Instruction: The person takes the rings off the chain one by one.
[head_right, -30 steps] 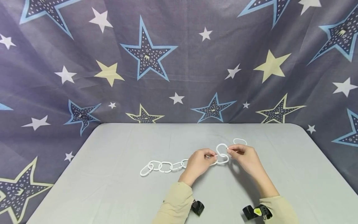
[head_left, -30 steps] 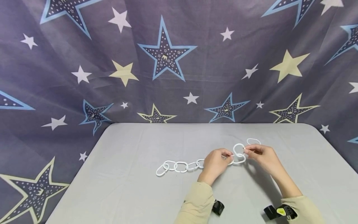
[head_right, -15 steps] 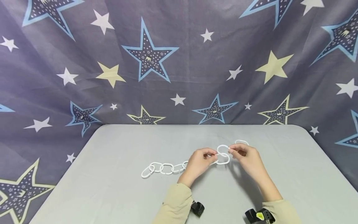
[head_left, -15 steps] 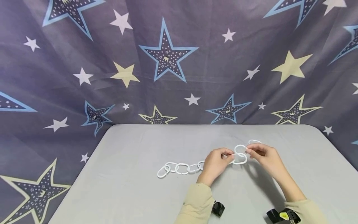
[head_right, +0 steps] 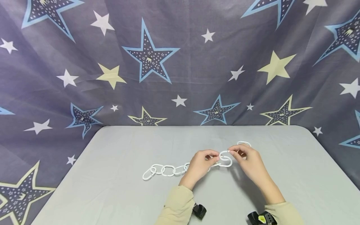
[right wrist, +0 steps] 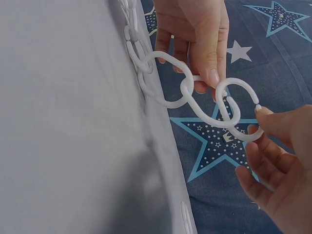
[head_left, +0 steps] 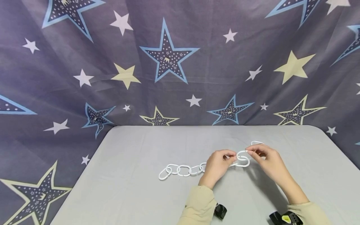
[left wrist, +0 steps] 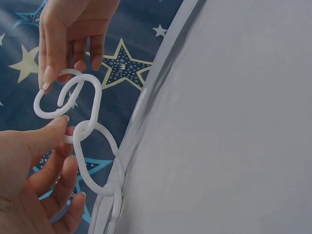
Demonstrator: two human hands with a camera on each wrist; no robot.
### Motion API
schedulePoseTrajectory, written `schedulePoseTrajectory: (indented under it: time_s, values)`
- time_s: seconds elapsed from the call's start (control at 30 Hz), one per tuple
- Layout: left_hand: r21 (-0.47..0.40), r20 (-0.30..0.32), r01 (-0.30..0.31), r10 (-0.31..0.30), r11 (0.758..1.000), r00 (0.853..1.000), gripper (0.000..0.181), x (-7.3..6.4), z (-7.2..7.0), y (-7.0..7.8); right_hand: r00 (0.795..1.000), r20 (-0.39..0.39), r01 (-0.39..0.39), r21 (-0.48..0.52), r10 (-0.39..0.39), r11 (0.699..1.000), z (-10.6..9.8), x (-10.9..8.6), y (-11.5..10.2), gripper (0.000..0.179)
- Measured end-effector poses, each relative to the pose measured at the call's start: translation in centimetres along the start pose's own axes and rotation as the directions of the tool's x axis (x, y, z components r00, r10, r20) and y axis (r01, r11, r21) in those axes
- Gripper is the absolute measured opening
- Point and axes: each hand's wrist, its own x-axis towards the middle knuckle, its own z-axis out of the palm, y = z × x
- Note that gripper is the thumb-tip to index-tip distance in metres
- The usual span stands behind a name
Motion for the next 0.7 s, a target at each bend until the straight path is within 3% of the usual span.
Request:
schedulePoseTrajectory:
  time_s: [0.4, 0.7]
  values:
    - [-0.005, -0.022, 0.010, -0.011, 1.000, 1.000, 0.010, 0.11, -0.14, -0.28, 0.987, -0.017, 0.157, -0.077, -0.158, 0.985, 0.42, -0.03, 0.47, 0.019]
    - [-0.018, 0.000, 0.048, -0.048, 0.999, 0.999, 0.010, 0.09, -0.21, -0.06, 0.976, 0.000, 0.215, -0.148, -0.218, 0.965, 0.65, -0.11, 0.83, 0.022]
